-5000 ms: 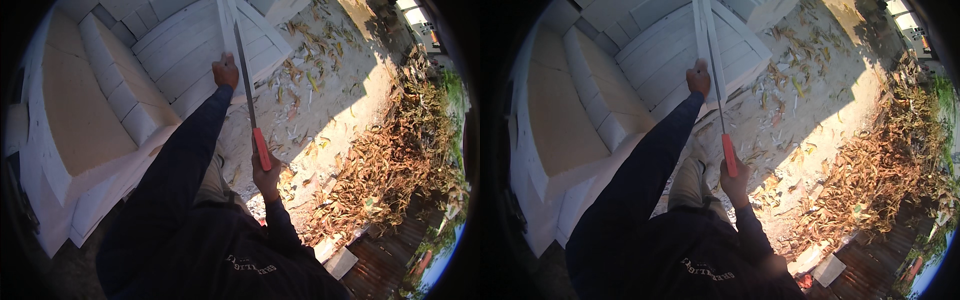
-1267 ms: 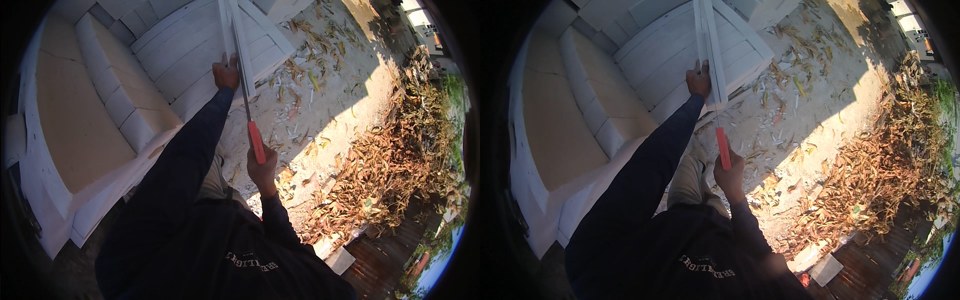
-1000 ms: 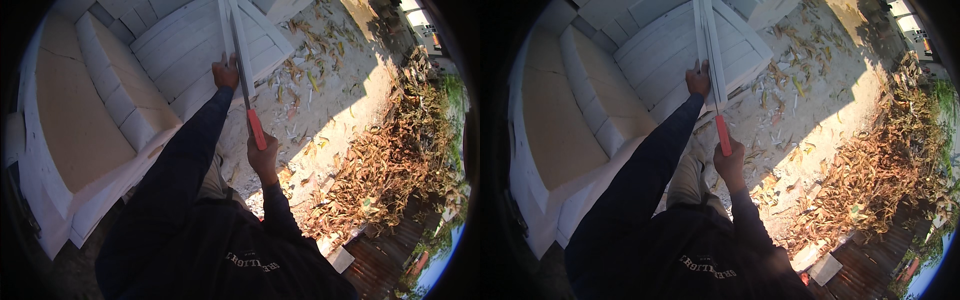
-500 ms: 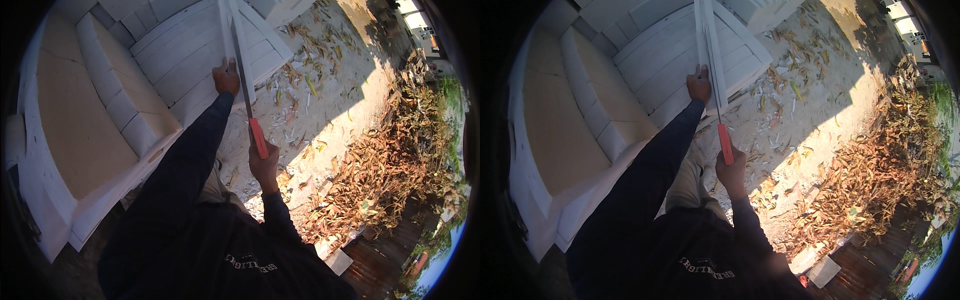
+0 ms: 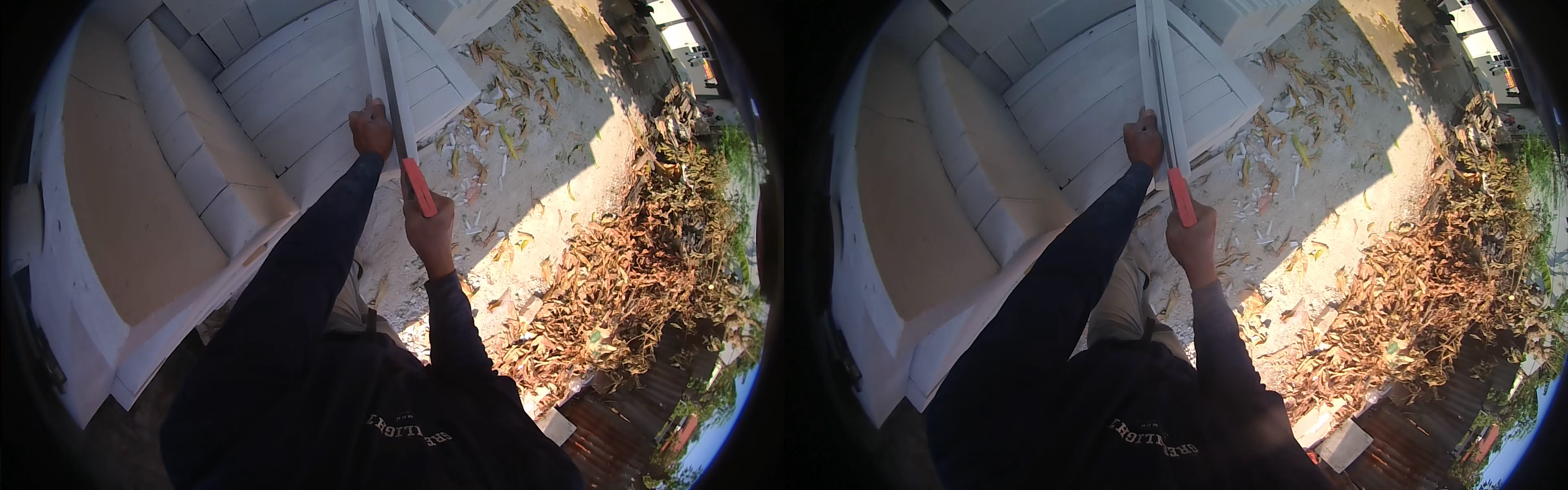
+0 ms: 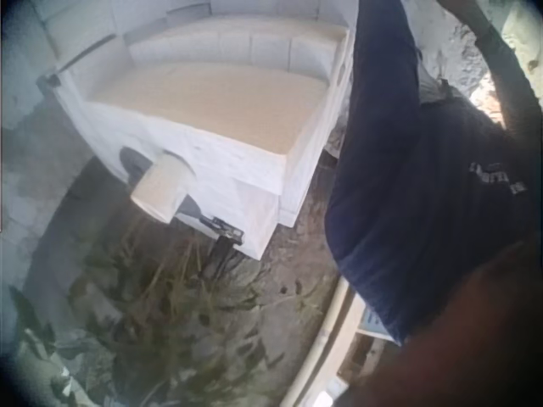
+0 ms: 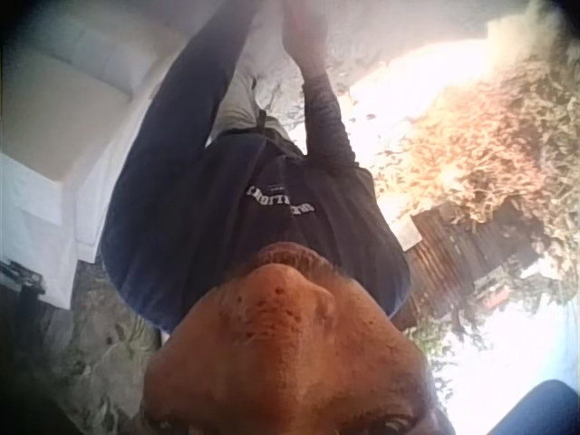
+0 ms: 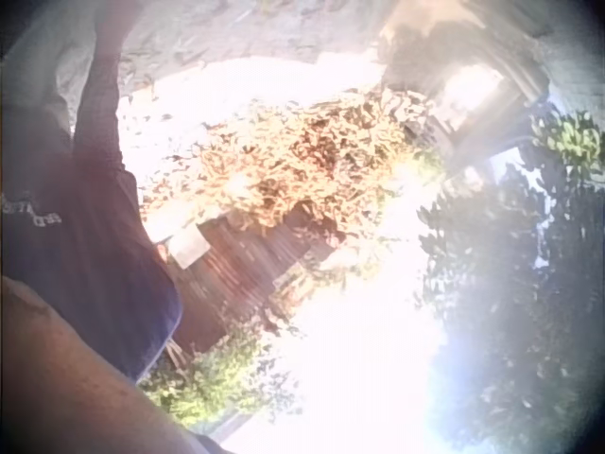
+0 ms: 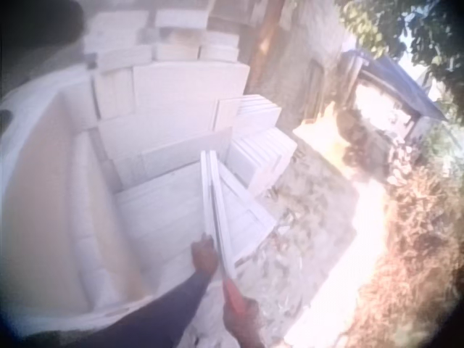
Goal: The person uses a hand saw to cut a long, thin piece of white wood. They hold the wood steady with their left hand while sawing with their right hand, creating a cut along the length of the piece.
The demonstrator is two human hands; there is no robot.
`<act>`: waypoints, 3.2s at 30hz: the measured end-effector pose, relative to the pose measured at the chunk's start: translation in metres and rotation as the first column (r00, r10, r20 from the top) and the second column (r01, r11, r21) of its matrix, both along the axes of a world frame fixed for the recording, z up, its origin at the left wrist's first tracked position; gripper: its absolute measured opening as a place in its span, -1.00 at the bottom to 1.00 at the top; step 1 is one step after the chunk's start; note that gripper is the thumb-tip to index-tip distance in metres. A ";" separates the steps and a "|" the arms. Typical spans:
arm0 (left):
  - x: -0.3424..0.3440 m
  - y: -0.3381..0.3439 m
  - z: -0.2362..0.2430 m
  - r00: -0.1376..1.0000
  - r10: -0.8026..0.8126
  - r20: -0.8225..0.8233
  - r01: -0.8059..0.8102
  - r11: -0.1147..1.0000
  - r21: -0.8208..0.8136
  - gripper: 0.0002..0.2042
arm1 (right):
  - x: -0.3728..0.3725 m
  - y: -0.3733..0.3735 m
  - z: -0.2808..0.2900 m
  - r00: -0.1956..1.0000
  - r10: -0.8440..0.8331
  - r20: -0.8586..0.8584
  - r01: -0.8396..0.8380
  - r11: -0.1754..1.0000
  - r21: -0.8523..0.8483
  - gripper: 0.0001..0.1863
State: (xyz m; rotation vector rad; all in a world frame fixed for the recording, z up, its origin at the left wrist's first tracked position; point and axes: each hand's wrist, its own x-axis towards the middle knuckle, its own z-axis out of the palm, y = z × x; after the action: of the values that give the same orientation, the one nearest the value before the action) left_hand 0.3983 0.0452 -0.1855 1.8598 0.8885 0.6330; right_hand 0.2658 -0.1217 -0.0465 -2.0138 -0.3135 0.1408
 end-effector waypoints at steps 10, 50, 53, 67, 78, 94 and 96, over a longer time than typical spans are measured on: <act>-0.001 0.009 -0.006 0.997 0.078 0.019 -0.078 0.997 0.021 -0.52 | -0.031 0.001 -0.006 0.997 -0.072 0.035 0.068 0.992 0.103 -0.83; -0.004 0.004 0.001 0.985 0.077 0.155 -0.059 0.991 -0.116 -0.55 | -0.047 -0.013 0.004 0.991 -0.089 -0.095 0.096 0.993 0.065 -0.85; 0.004 0.003 -0.009 0.979 0.076 0.190 -0.062 0.995 -0.081 -0.55 | -0.005 0.006 -0.003 0.996 -0.066 -0.055 0.069 0.995 0.071 -0.85; 0.006 0.008 -0.015 0.988 0.037 0.148 -0.024 0.996 -0.089 -0.52 | 0.009 0.019 -0.008 0.999 -0.029 0.028 0.029 0.999 0.023 -0.85; 0.002 -0.002 -0.002 0.987 0.052 0.151 -0.052 0.999 -0.004 -0.55 | -0.003 0.007 -0.001 0.999 -0.037 0.001 0.037 0.998 0.041 -0.81; 0.001 -0.006 -0.011 0.972 0.082 0.220 -0.045 0.985 -0.168 -0.53 | 0.032 0.021 -0.010 0.999 -0.034 0.030 0.033 0.999 0.040 -0.88; 0.003 0.004 -0.012 0.969 0.088 0.229 -0.046 0.982 -0.182 -0.53 | -0.005 0.005 -0.012 0.999 -0.013 0.031 0.013 1.000 -0.017 -0.88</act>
State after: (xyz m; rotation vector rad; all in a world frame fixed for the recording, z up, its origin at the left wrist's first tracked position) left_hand 0.4016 0.0497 -0.1972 1.5653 0.8249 0.7755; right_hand 0.2611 -0.1167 -0.0586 -2.0362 -0.3197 0.1050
